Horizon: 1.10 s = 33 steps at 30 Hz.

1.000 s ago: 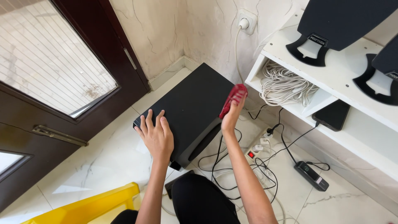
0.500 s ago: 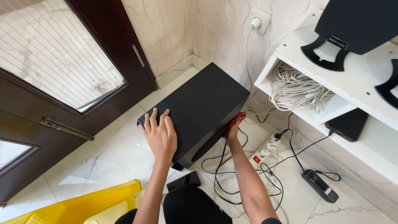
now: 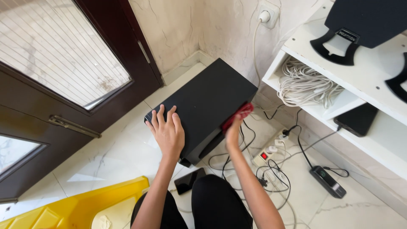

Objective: Wiping down a subwoofer and several satellite speakers with a cloth and cleaning spray.

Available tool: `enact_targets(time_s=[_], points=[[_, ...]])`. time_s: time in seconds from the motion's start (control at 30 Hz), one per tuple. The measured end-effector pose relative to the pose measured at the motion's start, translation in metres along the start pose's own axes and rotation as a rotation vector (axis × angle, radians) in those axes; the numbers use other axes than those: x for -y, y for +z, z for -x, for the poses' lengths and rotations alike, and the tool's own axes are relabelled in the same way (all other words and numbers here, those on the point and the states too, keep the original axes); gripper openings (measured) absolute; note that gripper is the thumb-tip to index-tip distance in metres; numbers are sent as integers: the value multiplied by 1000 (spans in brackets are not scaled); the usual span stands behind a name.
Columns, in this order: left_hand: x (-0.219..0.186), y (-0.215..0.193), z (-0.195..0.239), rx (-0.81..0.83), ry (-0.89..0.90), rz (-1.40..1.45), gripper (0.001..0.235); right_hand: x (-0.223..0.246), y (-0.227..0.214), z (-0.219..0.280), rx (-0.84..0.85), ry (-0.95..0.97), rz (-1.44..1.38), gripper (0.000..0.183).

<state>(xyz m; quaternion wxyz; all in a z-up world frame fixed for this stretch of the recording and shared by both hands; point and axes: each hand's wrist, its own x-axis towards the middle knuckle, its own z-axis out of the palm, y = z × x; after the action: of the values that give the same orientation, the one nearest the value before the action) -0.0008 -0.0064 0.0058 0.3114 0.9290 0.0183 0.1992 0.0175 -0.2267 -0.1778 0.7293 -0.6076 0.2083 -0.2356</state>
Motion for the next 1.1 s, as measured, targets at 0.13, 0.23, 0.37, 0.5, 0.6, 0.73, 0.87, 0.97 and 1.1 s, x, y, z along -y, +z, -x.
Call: enact_targets(time_s=[0.13,0.23,0.37,0.5,0.6,0.73,0.87,0.97,1.1], points=[[0,-1,-3,1,13,19,42,44,27,68,101,-217,96,80],[3,2,-1,-12,47,3,42,45,23,52,169,-147,46,78],[5,3,1,-46,36,-21,41,40,15,-29,-76,-65,-123,79],[7,7,-3,-50,40,17,41,43,36,-9,-210,193,-325,80],[9,8,-1,-48,29,18,41,59,71,99,-176,200,-197,76],[5,5,1,-49,21,23,40,39,78,142,-73,60,-153,76],[7,5,-2,-49,21,9,40,19,54,56,-125,-84,-56,68],[8,8,-1,-43,24,-2,40,9,39,24,-149,-12,-40,67],[9,9,-3,-38,22,-9,40,128,84,134,-165,352,-166,71]])
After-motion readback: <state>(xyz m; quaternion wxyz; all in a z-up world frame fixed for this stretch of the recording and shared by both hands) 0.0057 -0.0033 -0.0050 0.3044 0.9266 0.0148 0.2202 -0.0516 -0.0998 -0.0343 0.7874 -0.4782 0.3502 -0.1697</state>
